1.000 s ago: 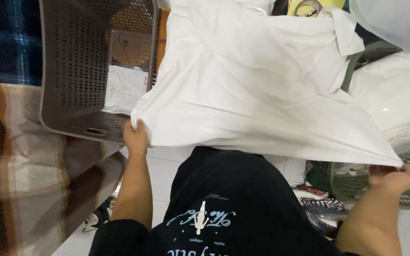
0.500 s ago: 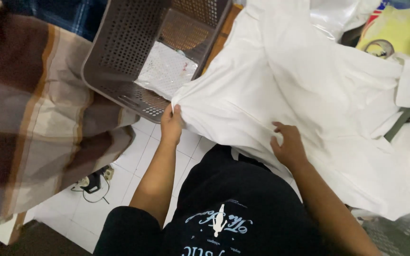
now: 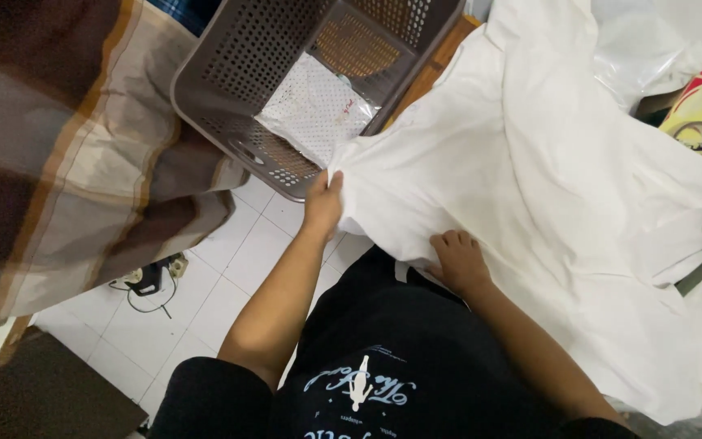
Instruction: A person is neatly folding a white shirt on a low wooden table.
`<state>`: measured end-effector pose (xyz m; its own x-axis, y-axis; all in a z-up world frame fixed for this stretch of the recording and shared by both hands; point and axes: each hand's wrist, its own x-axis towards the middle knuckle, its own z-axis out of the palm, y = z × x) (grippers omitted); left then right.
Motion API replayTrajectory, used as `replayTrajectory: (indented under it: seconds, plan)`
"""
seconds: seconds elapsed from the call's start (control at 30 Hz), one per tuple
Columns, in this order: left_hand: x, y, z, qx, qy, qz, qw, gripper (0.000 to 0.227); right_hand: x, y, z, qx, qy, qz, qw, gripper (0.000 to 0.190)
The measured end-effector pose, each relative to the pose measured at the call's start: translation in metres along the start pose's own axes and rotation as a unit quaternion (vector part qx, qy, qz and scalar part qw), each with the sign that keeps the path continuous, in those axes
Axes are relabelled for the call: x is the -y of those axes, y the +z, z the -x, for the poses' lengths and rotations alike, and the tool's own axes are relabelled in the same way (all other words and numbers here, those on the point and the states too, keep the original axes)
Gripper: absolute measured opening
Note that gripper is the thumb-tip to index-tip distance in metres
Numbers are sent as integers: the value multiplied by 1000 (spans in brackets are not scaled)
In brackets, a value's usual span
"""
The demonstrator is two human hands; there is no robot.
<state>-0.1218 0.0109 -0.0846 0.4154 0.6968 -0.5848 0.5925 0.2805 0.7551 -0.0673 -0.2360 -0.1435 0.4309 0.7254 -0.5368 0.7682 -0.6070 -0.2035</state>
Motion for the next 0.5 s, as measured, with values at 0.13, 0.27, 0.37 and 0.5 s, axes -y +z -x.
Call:
replayTrajectory:
  seconds: [0.13,0.27,0.37,0.5]
  plan:
    - [-8,-8,-13,4,31,-29,999,28,-10,47,13,-191,-97,51,975,19]
    - [15,-8,-9,45,-12,-50,998,37,-6,34,27,-233,-113,-21,966,15]
    - [25,-12,13,66,-43,-82,993,44,-13,42,33,-280,-100,-40,954,16]
    - [73,-14,6,89,-64,-137,985,53,-15,45,49,-234,-52,-1,971,39]
